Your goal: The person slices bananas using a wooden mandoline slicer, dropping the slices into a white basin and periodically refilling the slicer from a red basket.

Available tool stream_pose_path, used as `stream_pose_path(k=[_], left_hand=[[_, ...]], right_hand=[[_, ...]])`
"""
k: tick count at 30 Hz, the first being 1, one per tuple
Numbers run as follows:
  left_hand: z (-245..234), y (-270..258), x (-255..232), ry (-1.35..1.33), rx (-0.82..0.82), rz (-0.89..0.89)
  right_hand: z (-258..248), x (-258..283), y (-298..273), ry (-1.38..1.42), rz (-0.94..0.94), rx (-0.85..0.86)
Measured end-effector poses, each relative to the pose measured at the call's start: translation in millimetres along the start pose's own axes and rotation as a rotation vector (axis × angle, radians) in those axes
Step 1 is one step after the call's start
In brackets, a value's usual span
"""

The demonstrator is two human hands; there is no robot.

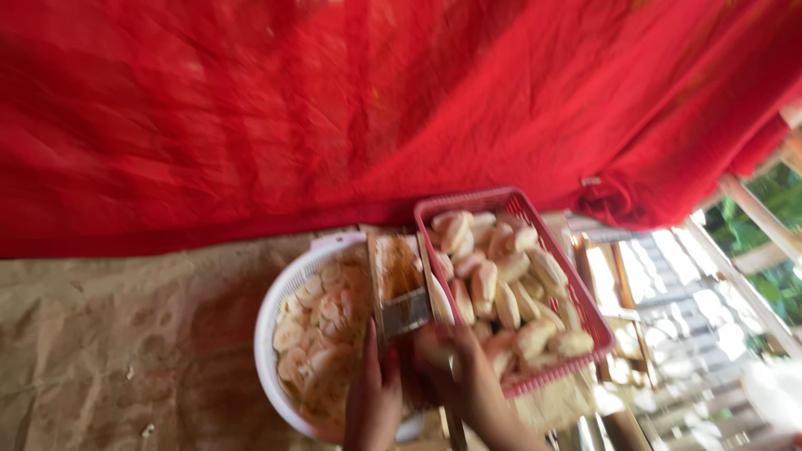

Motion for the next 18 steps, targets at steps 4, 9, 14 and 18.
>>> stream_pose_path(k=[4,9,14,18], left_hand=[[-10,0,-21,-0.100,-0.147,0.234],[-8,5,-16,-0.092,-0.127,0.196],[-2,4,-5,-0.076,-0.055,0.082],[-18,-3,-31,-0.127,-0.212,0.372]], right_hand=[[5,-16,89,-0.050,0.035,-0.112],[4,-11,67,0.039,0.086,-0.035],[-9,36,-24,0.044,-0.229,0.068],[-2,35,8,-0.069,-0.291,0.019]])
Point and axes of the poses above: each hand's wrist, its own y-axis towards the middle knuckle, its own z-axis out of the palm, x = y × z, the point moved 10 cm from there along y, towards the middle knuckle, and after that the axes turned 5 degrees about z, right-handed, at the moved point
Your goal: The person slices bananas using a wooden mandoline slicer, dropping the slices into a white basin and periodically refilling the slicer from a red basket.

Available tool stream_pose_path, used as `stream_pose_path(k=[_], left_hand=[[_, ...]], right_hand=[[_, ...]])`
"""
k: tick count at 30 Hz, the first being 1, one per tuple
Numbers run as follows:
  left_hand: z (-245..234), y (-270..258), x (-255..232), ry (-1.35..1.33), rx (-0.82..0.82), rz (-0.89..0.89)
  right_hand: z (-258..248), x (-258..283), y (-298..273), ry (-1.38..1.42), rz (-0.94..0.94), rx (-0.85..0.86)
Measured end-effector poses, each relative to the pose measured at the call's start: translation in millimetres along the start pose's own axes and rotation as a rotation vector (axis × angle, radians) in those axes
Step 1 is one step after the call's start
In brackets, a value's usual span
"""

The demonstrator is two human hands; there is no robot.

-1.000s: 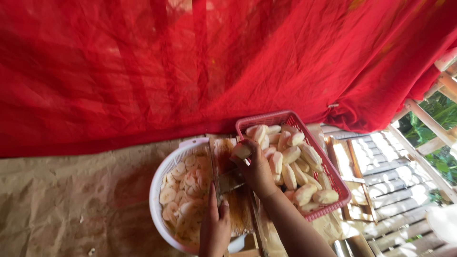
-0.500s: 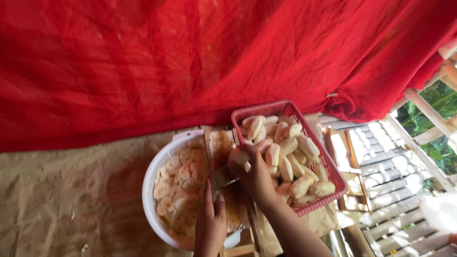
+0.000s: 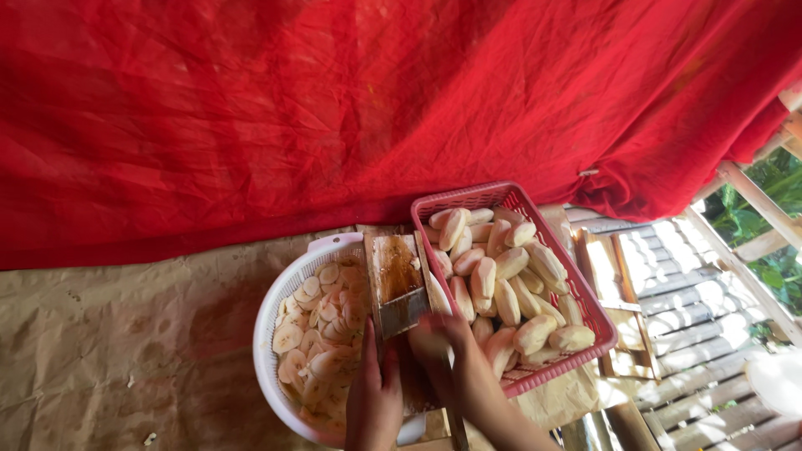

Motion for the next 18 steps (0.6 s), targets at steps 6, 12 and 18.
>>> stream_pose_path(k=[6,12,18], left_hand=[[11,-4,22,0.083,0.130,-0.257],[5,1,11,-0.006,0.033,-0.049],[19,-10,35,0.070,0.138,-0.303]], right_hand=[[11,-54,84,-0.037,0.205,-0.104],[-10,-1,-17,-0.048,0.127,-0.082],[-1,-50,12,-0.050,0.301,-0.077]])
Point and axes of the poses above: each hand's wrist, its own y-axis towards the middle knuckle, its own z-axis out of the palm, x = y × z, the point moved 10 cm from there along y, towards the middle knuckle, and after that the axes turned 5 degrees about z, right-handed, at the moved point
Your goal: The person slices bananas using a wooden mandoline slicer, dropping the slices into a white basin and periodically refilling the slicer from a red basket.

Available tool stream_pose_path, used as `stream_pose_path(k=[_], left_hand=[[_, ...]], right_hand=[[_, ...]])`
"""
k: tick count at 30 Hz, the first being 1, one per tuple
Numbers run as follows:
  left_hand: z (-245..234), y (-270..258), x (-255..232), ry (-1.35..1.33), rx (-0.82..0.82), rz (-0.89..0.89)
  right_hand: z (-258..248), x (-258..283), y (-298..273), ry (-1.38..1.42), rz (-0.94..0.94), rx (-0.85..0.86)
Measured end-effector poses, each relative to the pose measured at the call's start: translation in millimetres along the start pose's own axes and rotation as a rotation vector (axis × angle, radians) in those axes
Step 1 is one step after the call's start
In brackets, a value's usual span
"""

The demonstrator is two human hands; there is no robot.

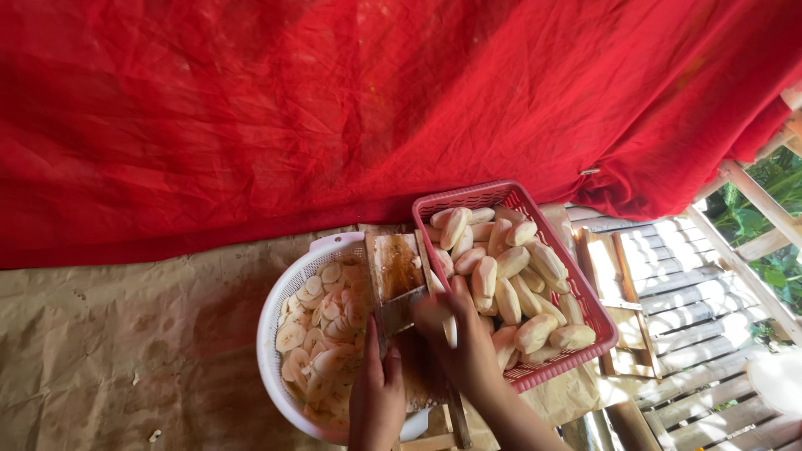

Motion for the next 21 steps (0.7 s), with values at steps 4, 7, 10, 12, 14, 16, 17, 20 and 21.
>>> stream_pose_path(k=[4,7,10,12,14,16,17,20,21], left_hand=[[-10,2,-21,-0.048,-0.082,0.134],[-6,3,-8,-0.003,-0.050,0.029],[-11,2,-19,-0.070,-0.107,0.181],[-9,4,-17,-0.055,-0.083,0.154],[-8,5,-12,-0.028,-0.053,0.100],[-3,5,-8,-0.001,-0.013,0.045],[-3,5,-9,0.019,-0.020,0.057],[-8,-1,-20,0.014,-0.091,0.156],[-15,-1,-32,-0.005,-0.153,0.255]], right_hand=[[12,15,63,0.012,-0.078,-0.073],[6,19,43,0.016,-0.059,-0.051],[-8,19,-15,-0.019,-0.083,-0.033],[-15,18,-53,0.081,-0.047,-0.015],[-18,20,-58,0.082,-0.092,-0.013],[-13,26,-41,0.062,-0.154,-0.002],[-7,26,-21,0.046,-0.171,0.007],[13,12,50,0.010,0.008,-0.040],[18,9,67,0.019,0.058,-0.028]])
Point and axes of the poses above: each hand's wrist, its own y-axis towards the middle knuckle, its own z-axis out of the palm, x = y × z, the point moved 10 cm from there along y, towards the middle knuckle, and after that the axes turned 5 degrees about z, right-handed, at the moved point
